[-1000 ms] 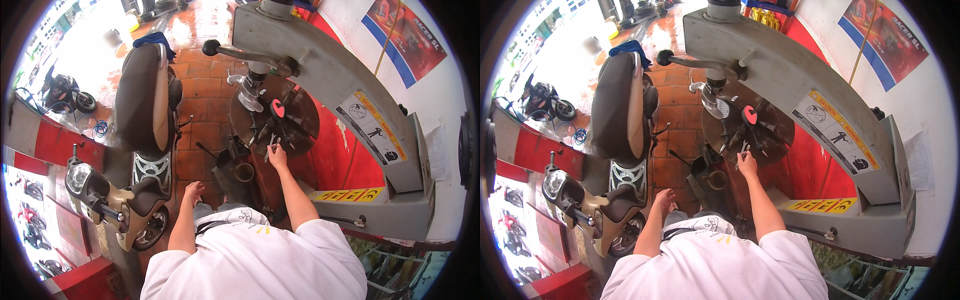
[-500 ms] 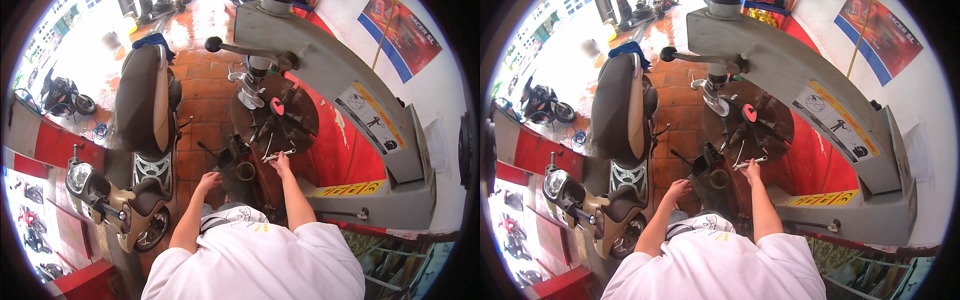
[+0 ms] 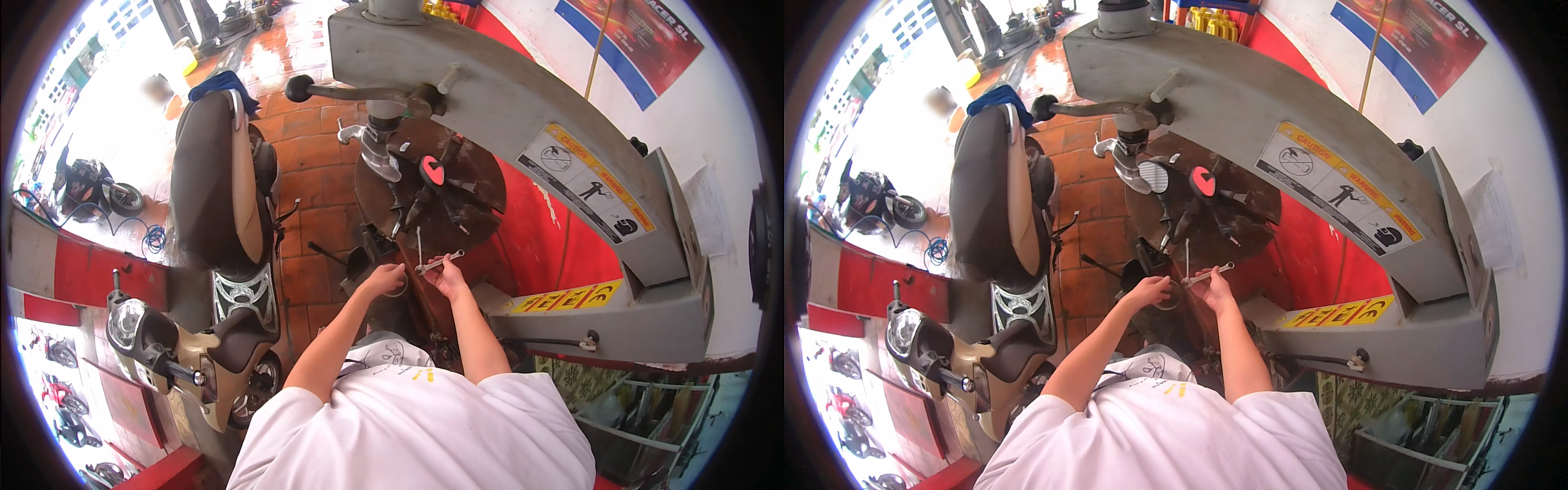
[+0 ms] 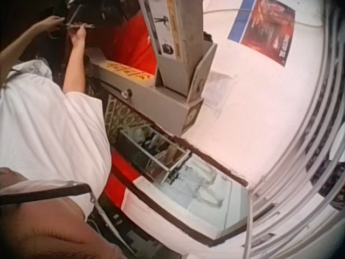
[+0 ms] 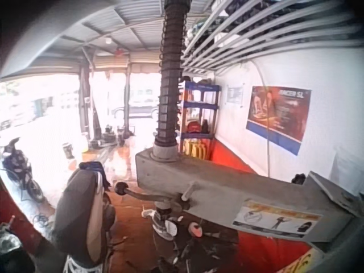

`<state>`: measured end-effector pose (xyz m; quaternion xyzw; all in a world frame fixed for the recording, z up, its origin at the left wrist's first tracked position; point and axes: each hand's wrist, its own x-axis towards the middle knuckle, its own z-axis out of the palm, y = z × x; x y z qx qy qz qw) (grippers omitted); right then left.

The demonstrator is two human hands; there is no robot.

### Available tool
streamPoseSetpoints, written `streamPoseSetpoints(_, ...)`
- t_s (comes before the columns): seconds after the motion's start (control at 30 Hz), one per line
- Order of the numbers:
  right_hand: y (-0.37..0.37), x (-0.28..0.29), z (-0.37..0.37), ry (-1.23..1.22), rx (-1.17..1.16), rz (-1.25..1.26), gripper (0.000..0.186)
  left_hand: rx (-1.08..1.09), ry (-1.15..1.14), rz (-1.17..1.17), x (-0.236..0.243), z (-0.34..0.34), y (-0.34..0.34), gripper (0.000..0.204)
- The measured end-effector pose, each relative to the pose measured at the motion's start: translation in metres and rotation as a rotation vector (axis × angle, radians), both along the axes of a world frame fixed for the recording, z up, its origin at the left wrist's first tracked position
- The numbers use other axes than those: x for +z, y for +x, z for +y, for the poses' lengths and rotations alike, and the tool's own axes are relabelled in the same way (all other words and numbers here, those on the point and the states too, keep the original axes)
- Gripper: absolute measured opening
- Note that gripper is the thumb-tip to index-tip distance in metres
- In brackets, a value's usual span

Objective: The person uses a wrench to loosen the bolt on a motorcycle side mirror and then unscrews and removes the mirror by hand.

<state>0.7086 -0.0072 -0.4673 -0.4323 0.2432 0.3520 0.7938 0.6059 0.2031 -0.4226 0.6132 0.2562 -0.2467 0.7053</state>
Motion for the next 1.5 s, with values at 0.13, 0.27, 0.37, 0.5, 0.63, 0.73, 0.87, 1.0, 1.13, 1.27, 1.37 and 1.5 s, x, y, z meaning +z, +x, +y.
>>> streamPoseSetpoints(0.13, -0.015, 0.008, 0.005, 0.013, 0.063, -0.027, 0.039, 0.074, -0.13, 0.016, 0.001, -0.015, 0.027, 0.047)
streamPoseSetpoints(0.27, -0.027, 0.022, 0.003, 0.037, 0.192, -0.017, 0.041, 0.092, -0.108, -0.04, -0.011, -0.023, 0.025, 0.035)
streamPoseSetpoints(0.37, -0.033, 0.031, -0.002, -0.002, 0.253, -0.095, 0.035, 0.127, -0.103, -0.124, -0.004, -0.024, 0.013, 0.029)
streamPoseSetpoints(0.5, -0.036, 0.041, 0.018, -0.135, 0.092, -0.224, 0.032, 0.338, 0.005, -0.25, 0.003, -0.018, 0.005, 0.025)
streamPoseSetpoints(0.63, -0.029, 0.056, 0.043, -0.033, -0.005, -0.196, 0.032, 0.587, -0.066, -0.333, -0.015, 0.012, -0.008, 0.025)
streamPoseSetpoints(0.73, -0.014, 0.047, 0.035, -0.005, 0.336, -0.343, 0.032, 0.467, -0.086, -0.257, 0.001, 0.034, -0.017, 0.025)
streamPoseSetpoints(0.87, -0.017, 0.08, 0.056, -0.254, 0.638, -0.531, 0.026, 0.263, 0.073, -0.358, 0.022, 0.075, -0.039, 0.026)
streamPoseSetpoints(1.0, -0.02, 0.092, 0.063, -0.434, 0.642, -0.636, 0.026, 0.301, 0.342, -0.414, 0.045, 0.11, -0.055, 0.025)
streamPoseSetpoints(1.13, 0.007, 0.091, 0.047, -0.883, 0.789, -1.33, 0.036, 0.37, 0.352, -0.434, 0.051, 0.133, -0.07, 0.025)
streamPoseSetpoints(1.27, 0.045, 0.084, 0.033, -1.042, 1.145, -1.415, 0.034, 0.457, 0.285, -0.354, 0.064, 0.135, -0.087, 0.025)
streamPoseSetpoints(1.37, 0.071, 0.069, 0.036, -1.059, 1.343, -1.685, 0.026, 0.427, 0.287, -0.304, 0.076, 0.128, -0.095, 0.024)
streamPoseSetpoints(1.5, 0.089, 0.046, 0.046, -0.969, 1.275, -1.912, 0.025, 0.383, 0.257, -0.202, 0.086, 0.118, -0.103, 0.024)
